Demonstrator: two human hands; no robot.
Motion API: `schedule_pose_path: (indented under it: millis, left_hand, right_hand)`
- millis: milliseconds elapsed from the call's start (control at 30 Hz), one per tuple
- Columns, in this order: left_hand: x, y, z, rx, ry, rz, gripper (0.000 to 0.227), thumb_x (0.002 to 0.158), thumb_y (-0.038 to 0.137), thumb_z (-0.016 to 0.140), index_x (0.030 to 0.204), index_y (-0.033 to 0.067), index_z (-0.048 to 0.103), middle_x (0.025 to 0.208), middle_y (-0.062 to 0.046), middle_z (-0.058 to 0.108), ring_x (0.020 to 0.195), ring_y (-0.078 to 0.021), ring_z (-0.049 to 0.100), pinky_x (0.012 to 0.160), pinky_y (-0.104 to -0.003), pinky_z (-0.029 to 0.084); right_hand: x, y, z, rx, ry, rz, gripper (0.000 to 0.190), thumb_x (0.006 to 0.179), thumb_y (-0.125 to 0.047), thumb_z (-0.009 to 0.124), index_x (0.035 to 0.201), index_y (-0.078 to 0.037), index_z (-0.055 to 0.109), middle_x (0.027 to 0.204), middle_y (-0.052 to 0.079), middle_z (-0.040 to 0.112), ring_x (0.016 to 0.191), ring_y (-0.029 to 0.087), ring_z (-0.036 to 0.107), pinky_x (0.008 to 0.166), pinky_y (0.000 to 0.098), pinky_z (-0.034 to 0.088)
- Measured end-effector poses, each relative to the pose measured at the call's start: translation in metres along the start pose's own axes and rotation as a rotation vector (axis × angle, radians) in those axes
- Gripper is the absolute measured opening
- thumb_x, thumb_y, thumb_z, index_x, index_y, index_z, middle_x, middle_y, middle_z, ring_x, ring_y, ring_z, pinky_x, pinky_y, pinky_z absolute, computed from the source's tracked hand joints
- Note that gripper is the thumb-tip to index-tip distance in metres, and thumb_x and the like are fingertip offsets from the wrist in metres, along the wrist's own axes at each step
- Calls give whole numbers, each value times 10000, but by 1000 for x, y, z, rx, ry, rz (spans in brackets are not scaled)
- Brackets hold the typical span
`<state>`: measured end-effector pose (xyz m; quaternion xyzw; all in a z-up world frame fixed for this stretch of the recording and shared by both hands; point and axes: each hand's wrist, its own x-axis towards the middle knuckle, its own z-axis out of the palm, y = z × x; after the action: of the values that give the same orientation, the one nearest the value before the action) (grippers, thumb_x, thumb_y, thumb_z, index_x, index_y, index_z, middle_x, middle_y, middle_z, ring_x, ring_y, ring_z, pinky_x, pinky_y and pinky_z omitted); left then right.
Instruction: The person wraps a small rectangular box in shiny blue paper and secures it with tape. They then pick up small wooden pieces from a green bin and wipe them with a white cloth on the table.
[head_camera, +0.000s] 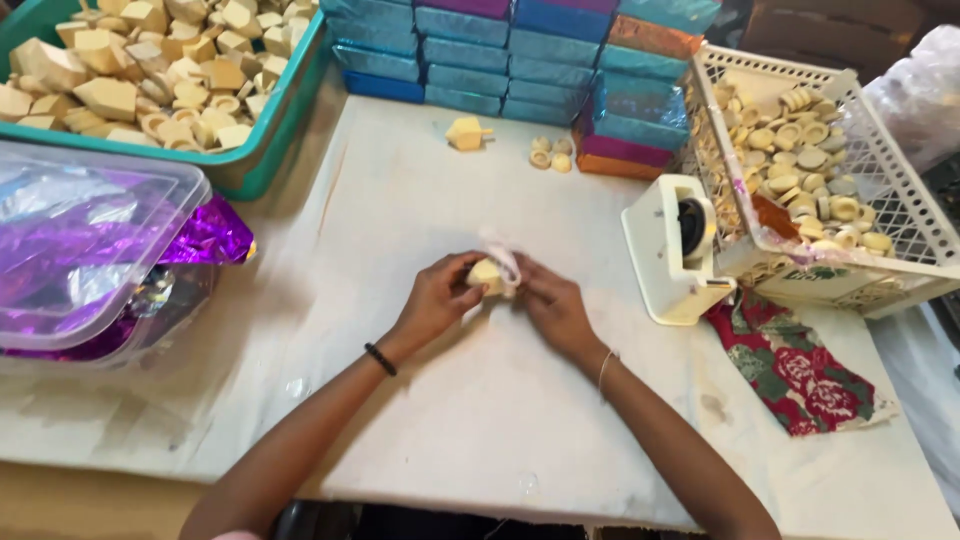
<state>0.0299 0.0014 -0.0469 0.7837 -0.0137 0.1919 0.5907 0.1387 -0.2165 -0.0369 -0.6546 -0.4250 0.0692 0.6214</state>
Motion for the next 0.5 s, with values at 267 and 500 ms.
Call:
schedule_pose_path:
  millis: [267,500]
  left_hand:
    - [-13,23,-6,-378,-120,-228,440,943,116,730,1355,3,625,1217,-73,716,1051,-99,665,909,-269,556]
    - [-20,45,-13,393,-35,455,441,880,24,717,1313,83,651,1305,-104,679,1209,-315,671,1005,-354,560]
  right_hand:
    - [-10,-21,7,-724,-29,-236,256,808,42,707,1060,-8,700,1148,148,712,996,347,713,851,394,588]
    - [-7,-30,10,-626,-69,-105,184,856,67,657,1029,5,672,949,145,691,820,319,700,717,382,566]
